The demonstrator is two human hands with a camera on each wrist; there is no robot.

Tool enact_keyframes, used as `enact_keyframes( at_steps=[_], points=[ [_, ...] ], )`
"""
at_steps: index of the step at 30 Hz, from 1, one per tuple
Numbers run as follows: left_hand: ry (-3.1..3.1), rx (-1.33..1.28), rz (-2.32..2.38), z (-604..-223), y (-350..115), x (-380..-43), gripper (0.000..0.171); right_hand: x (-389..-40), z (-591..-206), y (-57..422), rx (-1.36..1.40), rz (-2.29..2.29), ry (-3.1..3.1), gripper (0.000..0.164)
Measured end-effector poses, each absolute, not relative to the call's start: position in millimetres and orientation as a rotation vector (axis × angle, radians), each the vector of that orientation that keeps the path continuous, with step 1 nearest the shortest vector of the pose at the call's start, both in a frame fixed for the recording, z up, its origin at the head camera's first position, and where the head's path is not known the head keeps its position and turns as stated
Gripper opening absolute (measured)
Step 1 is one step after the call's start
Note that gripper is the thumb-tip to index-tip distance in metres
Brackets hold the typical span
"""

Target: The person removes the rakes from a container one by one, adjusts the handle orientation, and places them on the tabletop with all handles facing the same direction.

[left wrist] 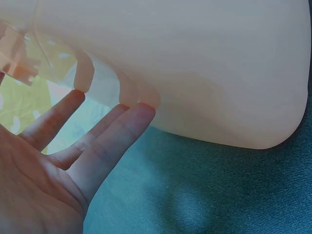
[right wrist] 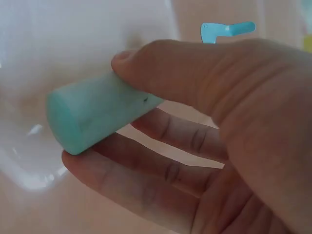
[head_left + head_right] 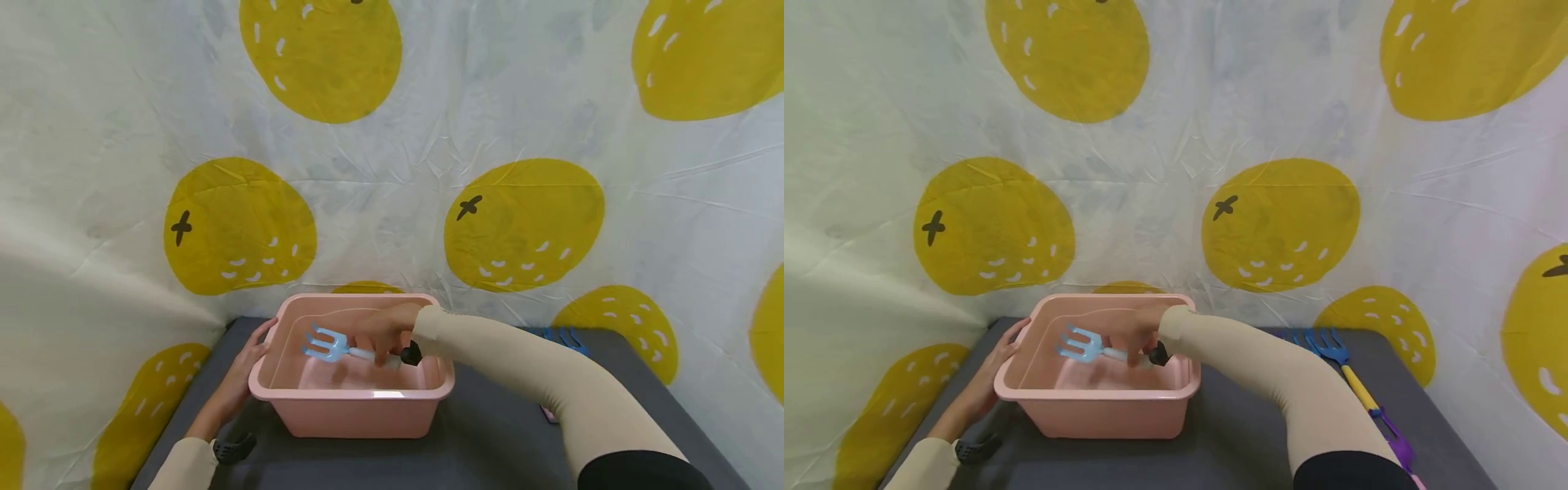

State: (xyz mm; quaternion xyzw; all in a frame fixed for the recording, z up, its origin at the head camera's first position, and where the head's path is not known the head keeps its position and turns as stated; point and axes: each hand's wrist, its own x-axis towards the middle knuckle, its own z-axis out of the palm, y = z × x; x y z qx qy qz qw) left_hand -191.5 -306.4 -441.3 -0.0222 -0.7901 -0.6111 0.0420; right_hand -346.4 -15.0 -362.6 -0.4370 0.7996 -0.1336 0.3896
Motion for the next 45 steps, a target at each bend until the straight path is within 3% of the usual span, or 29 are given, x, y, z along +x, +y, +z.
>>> enact_keyframes(
  at_steps=[4, 5, 6, 13, 27, 34, 45],
  points=[
    [-2.423, -0.06, -1.859, -440, -307, -191, 0.057, -344, -334, -1, -1.317, -0.384, 1.994, 0.085],
    [-2.427, -0.056, -1.855, -440, -307, -191, 0.057, -343, -328, 4, -1.396, -0.363, 1.999, 0.101],
    [-2.431, -0.052, -1.852, -439, -306, -190, 0.058, -342, -321, 8, -1.401, -0.37, 2.005, 0.101],
    [-2.467, -0.019, -1.834, -438, -305, -189, 0.062, -333, -279, 47, -1.252, -0.303, 2.155, 0.066],
    [-2.475, -0.002, -1.823, -440, -303, -186, 0.062, -311, -254, 154, -1.082, -0.454, 2.358, 0.055],
    [-2.479, -0.044, -1.808, -441, -303, -185, 0.06, -298, -268, 216, -0.966, -0.558, 2.426, 0.061],
    [-2.487, -0.075, -1.795, -441, -304, -185, 0.06, -264, -323, 302, -0.879, -0.833, 2.397, 0.058]
  ],
)
